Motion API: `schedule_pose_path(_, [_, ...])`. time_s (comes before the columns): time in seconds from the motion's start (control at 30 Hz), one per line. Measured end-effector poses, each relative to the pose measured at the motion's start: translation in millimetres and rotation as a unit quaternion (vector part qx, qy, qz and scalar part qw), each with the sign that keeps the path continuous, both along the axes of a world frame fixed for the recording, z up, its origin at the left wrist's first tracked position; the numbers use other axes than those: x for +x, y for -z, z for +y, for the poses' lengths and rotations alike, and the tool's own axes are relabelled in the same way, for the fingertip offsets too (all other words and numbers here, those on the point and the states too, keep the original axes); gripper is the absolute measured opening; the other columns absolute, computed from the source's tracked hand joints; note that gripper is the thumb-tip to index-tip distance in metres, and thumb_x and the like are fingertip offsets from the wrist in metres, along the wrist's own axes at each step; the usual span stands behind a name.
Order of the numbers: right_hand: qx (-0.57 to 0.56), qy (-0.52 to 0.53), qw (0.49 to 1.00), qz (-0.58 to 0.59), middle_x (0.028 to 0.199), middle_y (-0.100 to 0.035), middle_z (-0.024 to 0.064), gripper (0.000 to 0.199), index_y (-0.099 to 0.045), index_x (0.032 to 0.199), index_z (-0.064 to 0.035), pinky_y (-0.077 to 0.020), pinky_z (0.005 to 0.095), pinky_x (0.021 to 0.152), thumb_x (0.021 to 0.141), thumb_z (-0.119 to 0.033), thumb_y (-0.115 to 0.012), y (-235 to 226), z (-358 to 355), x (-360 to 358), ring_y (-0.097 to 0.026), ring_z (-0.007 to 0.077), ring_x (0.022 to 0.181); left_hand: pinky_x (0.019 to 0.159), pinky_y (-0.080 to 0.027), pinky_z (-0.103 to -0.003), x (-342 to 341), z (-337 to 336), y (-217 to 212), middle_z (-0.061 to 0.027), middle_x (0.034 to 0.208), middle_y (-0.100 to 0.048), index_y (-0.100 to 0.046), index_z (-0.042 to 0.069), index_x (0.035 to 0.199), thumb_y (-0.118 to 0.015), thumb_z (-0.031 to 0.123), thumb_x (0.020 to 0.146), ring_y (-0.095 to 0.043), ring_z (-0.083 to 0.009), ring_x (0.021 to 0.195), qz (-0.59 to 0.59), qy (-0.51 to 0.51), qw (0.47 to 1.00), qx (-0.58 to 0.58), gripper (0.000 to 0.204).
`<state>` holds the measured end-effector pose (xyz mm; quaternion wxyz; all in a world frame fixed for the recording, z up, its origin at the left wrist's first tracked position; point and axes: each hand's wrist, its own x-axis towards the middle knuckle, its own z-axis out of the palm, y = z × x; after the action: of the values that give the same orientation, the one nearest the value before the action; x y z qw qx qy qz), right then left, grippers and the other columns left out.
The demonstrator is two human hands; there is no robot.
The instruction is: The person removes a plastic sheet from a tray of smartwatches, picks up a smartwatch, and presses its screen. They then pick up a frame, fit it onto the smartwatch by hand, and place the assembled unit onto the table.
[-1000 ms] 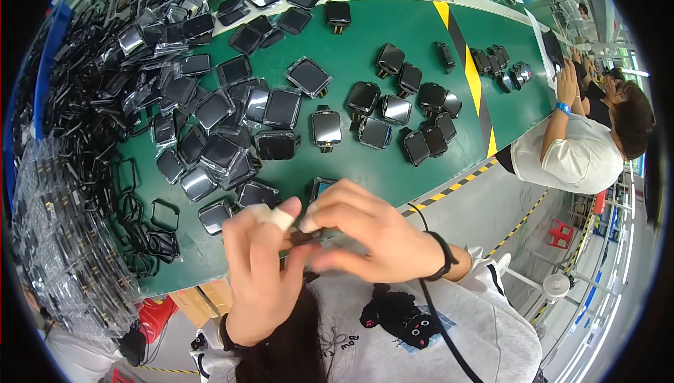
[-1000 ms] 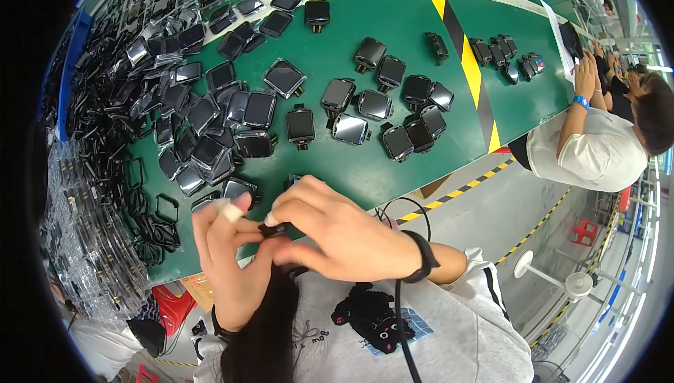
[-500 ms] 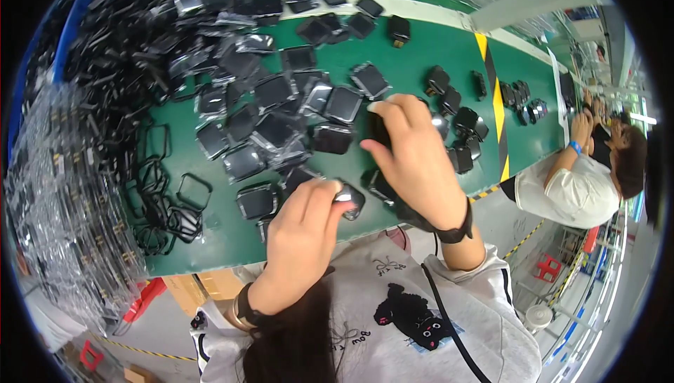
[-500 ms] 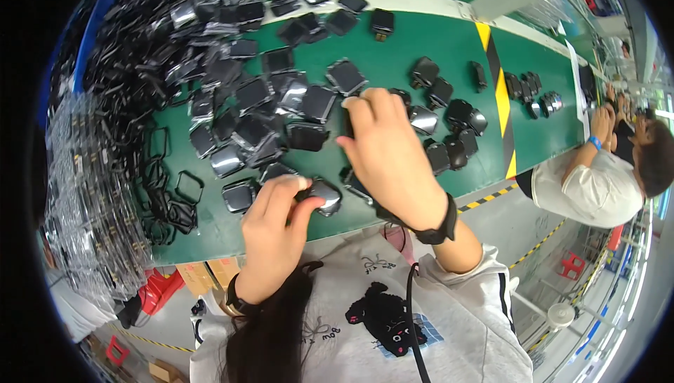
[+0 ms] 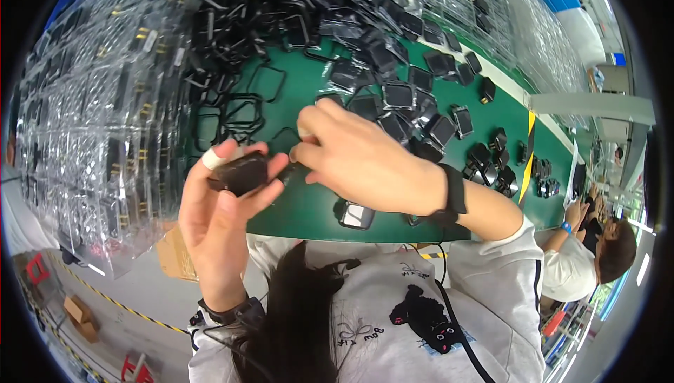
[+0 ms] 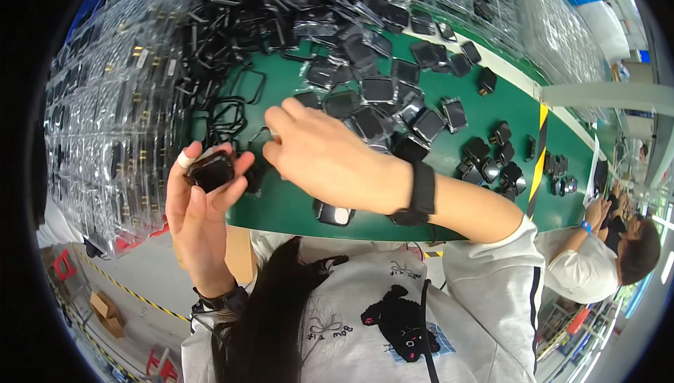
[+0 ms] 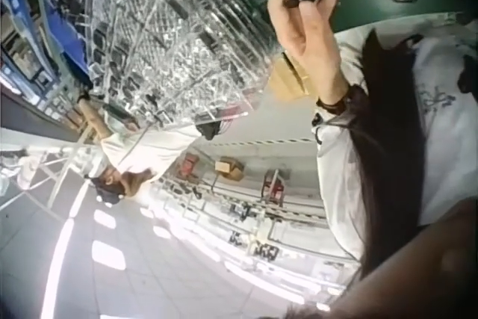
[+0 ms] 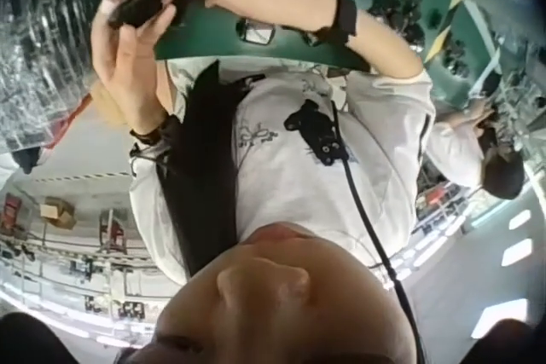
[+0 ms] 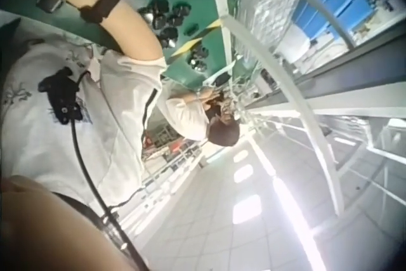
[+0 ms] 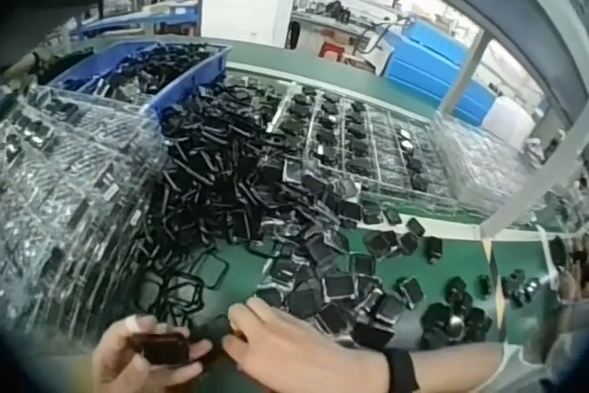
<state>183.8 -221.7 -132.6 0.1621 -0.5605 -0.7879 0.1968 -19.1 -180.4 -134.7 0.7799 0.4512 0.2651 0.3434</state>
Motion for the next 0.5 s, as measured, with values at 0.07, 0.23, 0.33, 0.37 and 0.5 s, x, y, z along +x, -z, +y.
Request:
schedule_pose_path(0.07, [-0.015,-0.035,0.998,-0.04,0.097,-0.05,0.0122,0.024,-0.058,0.089,0.0018,-0.0471,0.0345,0.077,0.072,-0.008,-0.071,2.7,6.5,-8.0,-0.051,0.0295,0.095,0.097,-0.047,-0.044,-6.0,3.0,4.0,-0.0244,0.133,-0.044,-0.041,-0.003,0.13,-0.05,0.025,0.097,-0.05,-0.0404,0.12,0.001,-0.054,0.998,-0.014,0.044])
schedule_pose_path(0.23, [-0.052,0.026,0.99,0.126,0.1,-0.051,0.0122,0.013,-0.055,0.089,0.0024,-0.0496,0.0298,0.072,0.08,0.0,-0.064,-22.5,1.6,-5.2,-0.057,0.0211,0.089,0.098,-0.046,-0.044,2.4,-1.7,16.1,-0.0252,0.136,-0.041,-0.039,-0.003,0.132,-0.052,0.017,0.095,-0.047,-0.0377,0.124,-0.075,-0.107,0.99,-0.061,0.044])
schedule_pose_path(0.33, [-0.15,0.127,0.921,0.336,0.101,-0.052,0.0119,0.008,-0.054,0.091,0.0028,-0.0503,0.0268,0.069,0.084,0.003,-0.059,-41.8,-11.6,-3.0,-0.059,0.0161,0.086,0.099,-0.046,-0.044,21.7,-9.4,19.0,-0.0247,0.137,-0.041,-0.038,-0.004,0.132,-0.052,0.014,0.095,-0.047,-0.0346,0.124,-0.12,-0.046,0.991,-0.029,0.044])
schedule_pose_path(0.37, [-0.132,0.147,0.91,0.366,0.101,-0.052,0.0117,0.01,-0.053,0.094,0.0028,-0.0507,0.026,0.068,0.085,0.004,-0.058,-35.7,-14.7,-4.8,-0.059,0.0147,0.084,0.1,-0.045,-0.044,26.8,-11.4,19.1,-0.0245,0.137,-0.041,-0.037,-0.005,0.132,-0.053,0.012,0.095,-0.047,-0.0331,0.124,-0.14,-0.016,0.99,-0.011,0.044])
schedule_pose_path(0.5, [-0.069,0.219,0.889,0.396,0.102,-0.051,0.0115,0.019,-0.051,0.103,0.0026,-0.0521,0.0248,0.069,0.085,0.006,-0.055,-22.9,-27.3,-6.4,-0.059,0.0124,0.082,0.101,-0.045,-0.043,44.5,-18.2,14.2,-0.0249,0.136,-0.043,-0.038,-0.006,0.13,-0.053,0.008,0.094,-0.049,-0.0287,0.122,-0.109,-0.015,0.992,-0.055,0.042])
